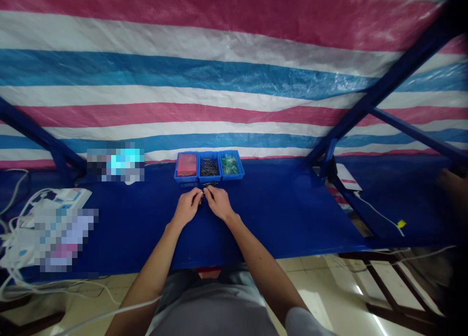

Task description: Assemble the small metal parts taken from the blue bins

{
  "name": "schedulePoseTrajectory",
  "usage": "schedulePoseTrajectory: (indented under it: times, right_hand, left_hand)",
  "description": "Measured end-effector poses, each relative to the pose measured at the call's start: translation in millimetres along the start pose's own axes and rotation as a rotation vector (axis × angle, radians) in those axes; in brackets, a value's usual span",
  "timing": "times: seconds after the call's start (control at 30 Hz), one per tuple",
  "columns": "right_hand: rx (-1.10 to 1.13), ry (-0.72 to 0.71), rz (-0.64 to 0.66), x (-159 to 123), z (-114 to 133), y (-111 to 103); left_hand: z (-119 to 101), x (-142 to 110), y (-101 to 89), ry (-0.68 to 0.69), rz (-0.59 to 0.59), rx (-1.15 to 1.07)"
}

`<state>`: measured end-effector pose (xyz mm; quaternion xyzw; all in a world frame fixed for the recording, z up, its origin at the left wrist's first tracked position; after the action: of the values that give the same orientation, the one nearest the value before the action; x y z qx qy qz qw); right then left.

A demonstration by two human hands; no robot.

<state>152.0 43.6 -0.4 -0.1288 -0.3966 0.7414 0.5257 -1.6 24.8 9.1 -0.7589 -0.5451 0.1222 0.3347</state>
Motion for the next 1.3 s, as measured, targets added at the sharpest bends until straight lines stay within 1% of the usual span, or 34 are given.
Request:
schedulePoseTrajectory:
  times: [0.1, 0.17, 0.33, 0.4, 0.5, 0.77, 0.93, 1.1, 1.2, 1.3]
  right_hand:
    - [0.003, 0.051, 0.020, 0.6, -1.6, 1.1]
    - [0.042, 0.056, 0.022, 0.5, -1.3, -0.3]
    - [0.215, -0.055, -0.017, 0.3, 1.6, -5.2]
    - [0.242, -0.098, -0.029, 0.3, 1.9, -5.5]
    - [0.233, -0.129, -0.039, 0.3, 1.2, -4.6]
    - [0.186, -0.096, -0.024, -0.2, -1.5, -4.8]
    - [0.103, -0.052, 0.014, 0.2, -1.6, -3.1]
    - [0.003, 0.042, 0.038, 0.8, -3.1, -0.8]
    - [0.060, 0.038, 0.045, 0.5, -1.5, -2.6]
    - [0.160, -0.030, 0.033, 0.1, 1.5, -5.2]
  left_hand:
    - [0.8, 0.5, 0.9, -0.004, 0.009, 0.011]
    - [1.8, 0.8, 0.7, -0.011, -0.003, -0.001]
    - [4.8, 1.0, -2.2, -0.057, -0.088, -0.074]
    - [5.0, 1.0, -2.9, -0.064, -0.094, -0.086]
    - [4.0, 1.1, -2.9, -0.063, -0.072, -0.080]
    - [-0.5, 1.1, -2.7, -0.040, -0.036, -0.033]
    - [-3.8, 0.7, -2.8, -0.035, -0.021, -0.011]
    - [-4.2, 0.8, -2.2, -0.025, -0.013, -0.012]
    - [-1.6, 1.1, -2.5, -0.039, -0.033, -0.030]
    - [1.8, 1.3, -3.6, -0.057, -0.077, -0.062]
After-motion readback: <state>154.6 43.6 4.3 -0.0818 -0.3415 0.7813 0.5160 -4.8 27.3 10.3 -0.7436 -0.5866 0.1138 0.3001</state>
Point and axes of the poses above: each hand's wrist, its own x-axis towards the middle knuckle, its own y-axis out of the palm, z = x × y, the point moved 2 cm from there along x, towards the middle knuckle, and after that the axes turned 11 degrees about z, right-handed, at the moved point
